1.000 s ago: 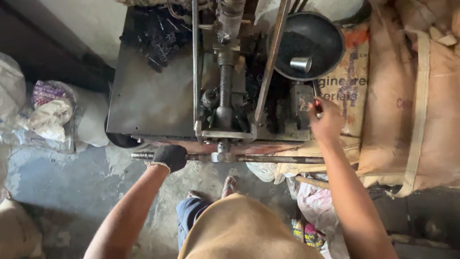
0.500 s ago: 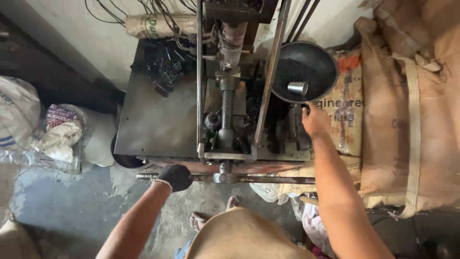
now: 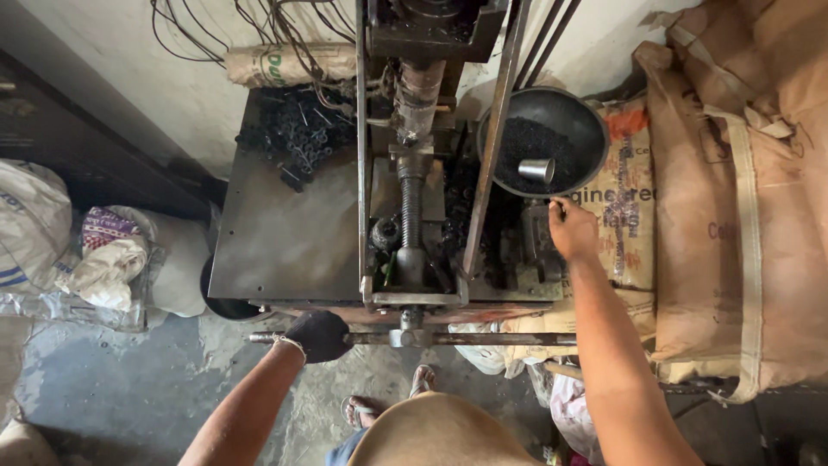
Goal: The person operates a manual press machine by inserting small metal pieces into a mold, then pulling a lever to activate the press. The person repeatedly places parts, actuates the lever, and removes the pressed components, continuing this cycle throughout the clip.
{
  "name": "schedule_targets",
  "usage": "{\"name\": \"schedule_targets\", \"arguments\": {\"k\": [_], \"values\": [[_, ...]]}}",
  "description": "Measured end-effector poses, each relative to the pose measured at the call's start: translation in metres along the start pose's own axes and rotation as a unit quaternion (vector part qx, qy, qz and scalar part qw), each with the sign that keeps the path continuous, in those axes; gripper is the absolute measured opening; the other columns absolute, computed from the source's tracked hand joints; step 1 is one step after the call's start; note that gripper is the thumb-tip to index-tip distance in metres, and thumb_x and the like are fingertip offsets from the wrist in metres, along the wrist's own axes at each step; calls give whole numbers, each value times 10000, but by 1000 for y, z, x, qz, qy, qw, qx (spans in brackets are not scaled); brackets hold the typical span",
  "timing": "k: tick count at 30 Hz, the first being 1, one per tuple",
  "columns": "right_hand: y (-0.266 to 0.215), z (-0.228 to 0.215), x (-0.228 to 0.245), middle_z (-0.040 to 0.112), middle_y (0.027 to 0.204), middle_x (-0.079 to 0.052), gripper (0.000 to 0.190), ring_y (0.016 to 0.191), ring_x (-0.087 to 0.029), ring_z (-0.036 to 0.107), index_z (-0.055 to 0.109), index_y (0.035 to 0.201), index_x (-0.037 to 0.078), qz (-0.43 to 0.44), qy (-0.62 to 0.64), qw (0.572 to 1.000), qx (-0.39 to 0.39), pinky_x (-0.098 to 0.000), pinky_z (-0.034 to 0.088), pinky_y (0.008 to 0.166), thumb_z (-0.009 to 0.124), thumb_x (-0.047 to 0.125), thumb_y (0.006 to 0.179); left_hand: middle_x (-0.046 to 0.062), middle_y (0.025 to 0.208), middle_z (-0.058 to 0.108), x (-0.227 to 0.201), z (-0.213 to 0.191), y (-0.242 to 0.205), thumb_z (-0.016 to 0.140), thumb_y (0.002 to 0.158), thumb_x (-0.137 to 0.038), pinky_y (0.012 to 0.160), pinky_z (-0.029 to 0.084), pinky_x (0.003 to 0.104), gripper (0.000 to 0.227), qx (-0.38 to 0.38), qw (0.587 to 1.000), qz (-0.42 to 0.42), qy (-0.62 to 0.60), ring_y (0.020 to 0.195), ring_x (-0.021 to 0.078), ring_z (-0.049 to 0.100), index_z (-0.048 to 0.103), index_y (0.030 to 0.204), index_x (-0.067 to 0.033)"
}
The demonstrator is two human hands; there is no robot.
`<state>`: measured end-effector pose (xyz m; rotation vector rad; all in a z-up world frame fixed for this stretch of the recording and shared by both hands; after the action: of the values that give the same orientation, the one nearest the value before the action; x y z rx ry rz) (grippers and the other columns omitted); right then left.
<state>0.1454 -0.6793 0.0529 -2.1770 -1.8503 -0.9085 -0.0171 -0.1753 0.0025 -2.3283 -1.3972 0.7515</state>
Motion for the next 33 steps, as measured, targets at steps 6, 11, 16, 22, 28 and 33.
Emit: {"name": "schedule_targets", "arguments": {"k": [6, 11, 16, 22, 28, 33], "values": [[-4, -5, 7, 751, 1025, -178, 260, 934, -350, 732, 756, 1160, 116, -2, 18, 1000, -6, -419, 572, 831, 654, 289, 995, 165, 842, 736, -2, -3, -2, 585, 850, -433, 766, 569, 537, 351, -3, 1000, 1, 10, 821, 394, 718, 774, 821, -139], [-5, -10, 13, 751, 1031, -175, 277, 940, -350, 727, 757, 1174, 124, 8, 16, 1000, -4, -421, 567, 834, 659, 312, 996, 169, 855, 728, -3, -6, -3, 561, 861, -406, 778, 570, 541, 343, 13, 1000, -8, 1, 831, 405, 714, 778, 826, -142], [-6, -11, 14, 753, 1001, -176, 298, 905, -355, 732, 759, 1182, 155, 42, -9, 999, 13, -433, 567, 809, 650, 352, 987, 179, 864, 733, -3, -6, -5, 566, 850, -403, 797, 560, 544, 346, -10, 1000, 1, -18, 832, 409, 711, 787, 824, -139], [-6, -12, 15, 747, 963, -196, 312, 883, -363, 730, 758, 1198, 148, 28, -19, 999, 14, -437, 570, 798, 648, 357, 995, 176, 806, 729, -2, -3, -5, 564, 877, -431, 771, 563, 532, 402, -42, 999, 19, 3, 781, 403, 708, 787, 767, -114], [-8, -11, 14, 745, 920, -192, 318, 852, -349, 739, 754, 1185, 116, 21, -4, 1000, 1, -421, 577, 783, 654, 343, 986, 183, 769, 721, 1, -3, -5, 603, 836, -438, 752, 566, 517, 389, -54, 998, 13, -26, 751, 406, 706, 791, 752, -108], [-6, -8, 12, 738, 937, -208, 291, 873, -370, 732, 766, 1180, 112, -2, -21, 1000, -22, -428, 580, 784, 653, 290, 980, 195, 767, 714, 3, -4, -4, 613, 842, -437, 747, 560, 526, 383, -49, 998, 31, -7, 753, 407, 707, 786, 755, -106]]}}
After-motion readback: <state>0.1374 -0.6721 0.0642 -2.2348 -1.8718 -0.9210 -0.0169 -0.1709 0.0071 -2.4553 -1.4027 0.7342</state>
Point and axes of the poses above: each hand's wrist, its own y-axis towards the middle knuckle, its own z-axis out of the palm, x = y × z, the point moved 4 cm from there along y, towards the middle knuckle
